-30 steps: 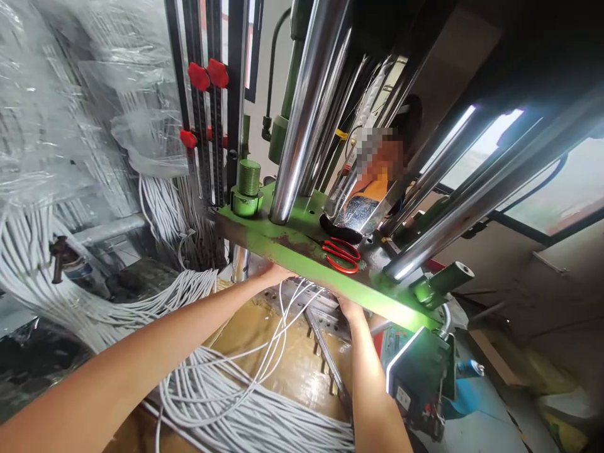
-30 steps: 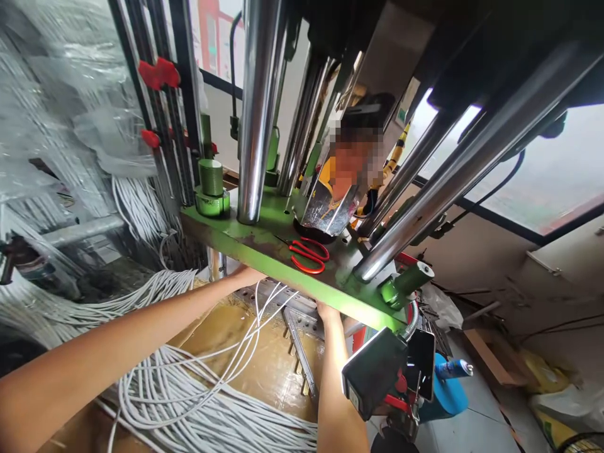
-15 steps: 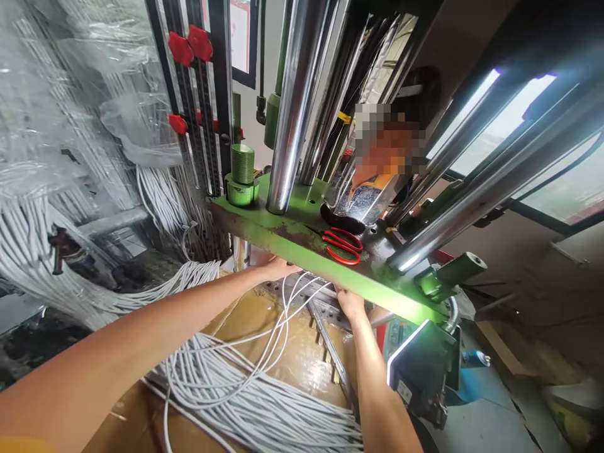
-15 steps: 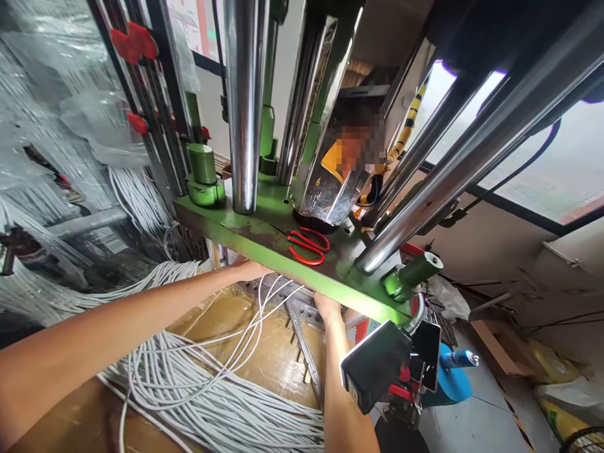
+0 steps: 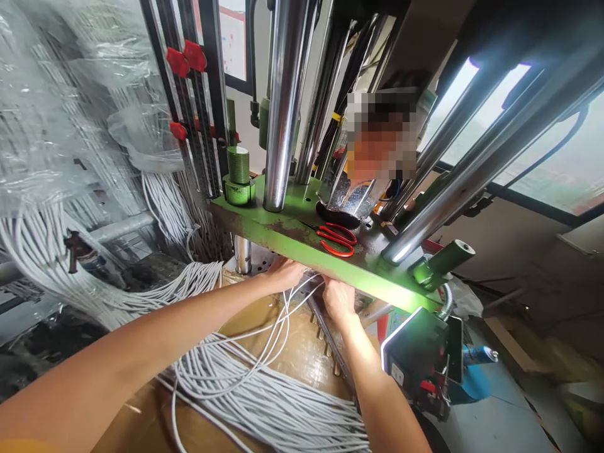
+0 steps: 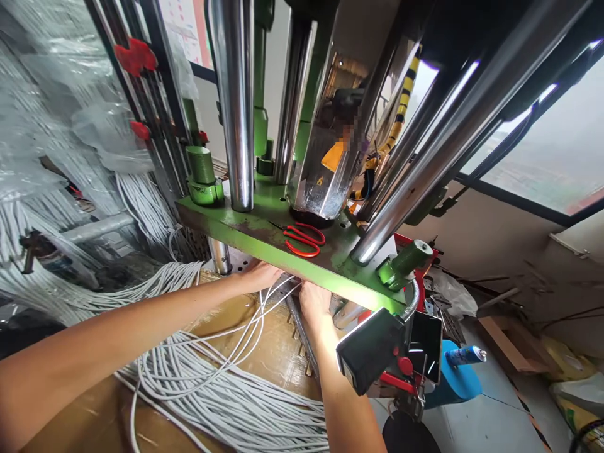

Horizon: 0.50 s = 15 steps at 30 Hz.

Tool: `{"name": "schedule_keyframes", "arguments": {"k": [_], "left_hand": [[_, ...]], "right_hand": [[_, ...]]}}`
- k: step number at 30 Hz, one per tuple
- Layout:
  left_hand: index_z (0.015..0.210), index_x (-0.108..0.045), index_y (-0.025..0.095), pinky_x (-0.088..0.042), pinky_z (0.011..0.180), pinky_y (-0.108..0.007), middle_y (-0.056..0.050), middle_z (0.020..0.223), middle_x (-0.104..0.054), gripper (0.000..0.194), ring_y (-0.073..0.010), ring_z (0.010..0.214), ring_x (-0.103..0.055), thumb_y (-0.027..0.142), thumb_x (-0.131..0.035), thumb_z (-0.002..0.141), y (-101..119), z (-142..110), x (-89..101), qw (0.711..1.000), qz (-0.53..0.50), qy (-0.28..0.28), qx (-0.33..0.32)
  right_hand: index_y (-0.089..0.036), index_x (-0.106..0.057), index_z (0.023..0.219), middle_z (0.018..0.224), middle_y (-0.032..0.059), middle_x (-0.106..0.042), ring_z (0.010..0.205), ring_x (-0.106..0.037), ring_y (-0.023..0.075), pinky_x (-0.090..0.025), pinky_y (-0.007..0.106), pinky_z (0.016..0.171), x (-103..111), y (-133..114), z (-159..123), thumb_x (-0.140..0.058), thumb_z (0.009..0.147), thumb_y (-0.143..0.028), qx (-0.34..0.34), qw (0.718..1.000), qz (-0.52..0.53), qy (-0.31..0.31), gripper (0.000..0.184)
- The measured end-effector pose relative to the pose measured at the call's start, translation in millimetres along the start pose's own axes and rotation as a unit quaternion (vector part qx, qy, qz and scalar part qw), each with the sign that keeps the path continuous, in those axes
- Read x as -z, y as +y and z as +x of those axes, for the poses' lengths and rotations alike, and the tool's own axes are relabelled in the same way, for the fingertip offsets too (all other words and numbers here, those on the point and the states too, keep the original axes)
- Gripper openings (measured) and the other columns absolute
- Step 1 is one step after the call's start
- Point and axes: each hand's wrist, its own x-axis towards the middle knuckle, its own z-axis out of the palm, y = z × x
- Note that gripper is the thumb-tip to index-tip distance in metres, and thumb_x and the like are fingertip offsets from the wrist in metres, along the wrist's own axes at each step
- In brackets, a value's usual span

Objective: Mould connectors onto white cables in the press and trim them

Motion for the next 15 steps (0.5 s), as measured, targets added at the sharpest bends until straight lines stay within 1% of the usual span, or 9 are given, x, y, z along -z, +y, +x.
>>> {"name": "schedule_keyframes", "arguments": {"k": [4,6,8,10,12,14,15], "left_hand": [[0.097,-0.071,0.018,-0.042,0.093,-0.044,-0.014,0.102,-0.069,0.027,-0.0325,0.102,-0.061,0.021,-0.047,0.084,-9.8,-4.4,10.6,0.998,0.054,0.012,0.013],[0.1,-0.07,0.019,-0.043,0.091,-0.042,-0.013,0.103,-0.069,0.029,-0.0313,0.1,-0.061,0.02,-0.046,0.084,-11.7,-7.5,14.3,0.998,0.068,0.006,0.006],[0.099,-0.071,0.019,-0.044,0.086,-0.039,-0.013,0.1,-0.07,0.029,-0.0298,0.095,-0.062,0.019,-0.046,0.084,-11.5,-8.8,16.2,0.997,0.075,-0.005,-0.001],[0.093,-0.072,0.019,-0.046,0.08,-0.037,-0.012,0.09,-0.071,0.027,-0.0275,0.087,-0.064,0.018,-0.046,0.083,-9.3,-6.3,17.5,0.997,0.076,-0.019,-0.002],[0.087,-0.073,0.019,-0.046,0.078,-0.035,-0.011,0.082,-0.071,0.026,-0.026,0.082,-0.064,0.018,-0.047,0.082,-4.2,-0.7,20.2,0.997,0.074,-0.03,0.002],[0.085,-0.074,0.018,-0.047,0.08,-0.036,-0.011,0.081,-0.071,0.026,-0.0266,0.083,-0.065,0.018,-0.048,0.082,4.5,1.9,25.9,0.997,0.068,-0.037,0.007],[0.089,-0.074,0.018,-0.047,0.083,-0.037,-0.011,0.085,-0.071,0.026,-0.0272,0.087,-0.064,0.018,-0.049,0.082,10.1,-1.3,30.1,0.997,0.062,-0.038,0.008]], "right_hand": [[-0.022,-0.057,0.13,0.122,0.0128,-0.065,0.116,-0.054,0.0319,-0.036,0.044,0.1,-2.8,-12.7,9.8,-0.039,0.087,-0.007,0.01,1.0,-0.012,-0.001,0.049],[-0.023,-0.058,0.129,0.124,0.0119,-0.063,0.118,-0.053,0.0318,-0.036,0.044,0.101,-3.4,-13.4,10.4,-0.04,0.088,-0.009,0.006,1.0,-0.013,0.004,0.047],[-0.02,-0.059,0.128,0.122,0.0124,-0.064,0.118,-0.052,0.0305,-0.036,0.042,0.101,-2.5,-8.9,7.0,-0.039,0.089,-0.01,-0.011,1.0,-0.011,0.012,0.045],[-0.014,-0.061,0.124,0.118,0.0152,-0.066,0.116,-0.055,0.03,-0.038,0.041,0.099,-1.5,-2.1,0.7,-0.039,0.087,-0.008,-0.044,0.999,-0.008,0.018,0.043],[-0.01,-0.06,0.123,0.116,0.0173,-0.065,0.113,-0.056,0.0301,-0.039,0.043,0.097,-0.7,3.1,-5.9,-0.041,0.087,-0.006,-0.079,0.997,-0.001,0.019,0.042],[-0.012,-0.057,0.126,0.119,0.0159,-0.063,0.114,-0.055,0.0288,-0.04,0.046,0.097,2.0,5.1,-12.6,-0.045,0.088,-0.008,-0.098,0.995,0.014,0.017,0.039],[-0.014,-0.055,0.127,0.122,0.0143,-0.061,0.115,-0.054,0.0279,-0.04,0.047,0.097,5.0,5.3,-17.6,-0.047,0.09,-0.012,-0.103,0.994,0.026,0.017,0.038]]}}
